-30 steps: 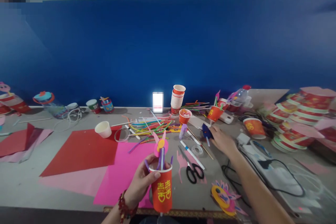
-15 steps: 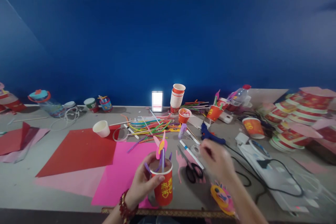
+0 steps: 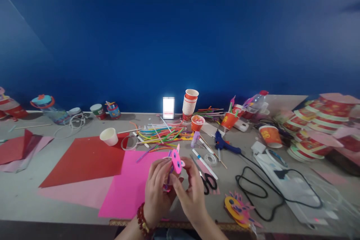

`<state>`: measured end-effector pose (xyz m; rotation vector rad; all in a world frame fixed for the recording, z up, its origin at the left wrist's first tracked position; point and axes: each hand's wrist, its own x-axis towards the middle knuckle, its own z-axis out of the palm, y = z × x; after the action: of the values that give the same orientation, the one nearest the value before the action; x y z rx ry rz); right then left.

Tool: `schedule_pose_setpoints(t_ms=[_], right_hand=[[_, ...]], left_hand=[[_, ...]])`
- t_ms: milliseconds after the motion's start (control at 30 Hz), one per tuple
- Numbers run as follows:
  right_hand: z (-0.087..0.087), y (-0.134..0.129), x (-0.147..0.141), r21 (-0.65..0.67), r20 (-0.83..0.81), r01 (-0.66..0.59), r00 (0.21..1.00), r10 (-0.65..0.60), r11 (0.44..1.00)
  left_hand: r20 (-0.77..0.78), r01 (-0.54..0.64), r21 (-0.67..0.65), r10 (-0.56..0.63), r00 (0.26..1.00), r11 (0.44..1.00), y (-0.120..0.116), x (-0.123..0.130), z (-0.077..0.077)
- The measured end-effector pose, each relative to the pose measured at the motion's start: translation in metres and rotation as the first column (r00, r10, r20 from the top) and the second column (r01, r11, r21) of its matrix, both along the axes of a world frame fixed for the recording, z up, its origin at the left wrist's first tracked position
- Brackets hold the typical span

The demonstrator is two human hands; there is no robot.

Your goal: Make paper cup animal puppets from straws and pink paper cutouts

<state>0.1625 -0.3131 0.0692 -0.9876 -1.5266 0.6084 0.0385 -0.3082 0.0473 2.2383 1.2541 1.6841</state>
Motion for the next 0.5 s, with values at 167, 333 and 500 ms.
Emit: schedule_pose_setpoints(t_ms=[167, 333, 500], right_hand=[[-0.001, 0.000, 0.003, 0.077, -0.018, 0.026, 1.000, -0.025, 0.997], [-0.006, 0.001, 0.010, 0.080, -0.094, 0.027, 0.995, -0.019, 0.996], [-0.006, 0.004, 0.018, 0.085, -0.256, -0.078, 0.962, 0.097, 0.993]], left_hand=[[-0.012, 0.063, 0.035, -0.062, 0.998, 0.997, -0.005, 0.001, 0.000], [-0.063, 0.215, 0.078, -0.210, 0.976, 0.974, -0.012, -0.010, -0.012], [0.207, 0.223, 0.070, -0.233, 0.950, 0.972, -0.012, -0.012, -0.019]])
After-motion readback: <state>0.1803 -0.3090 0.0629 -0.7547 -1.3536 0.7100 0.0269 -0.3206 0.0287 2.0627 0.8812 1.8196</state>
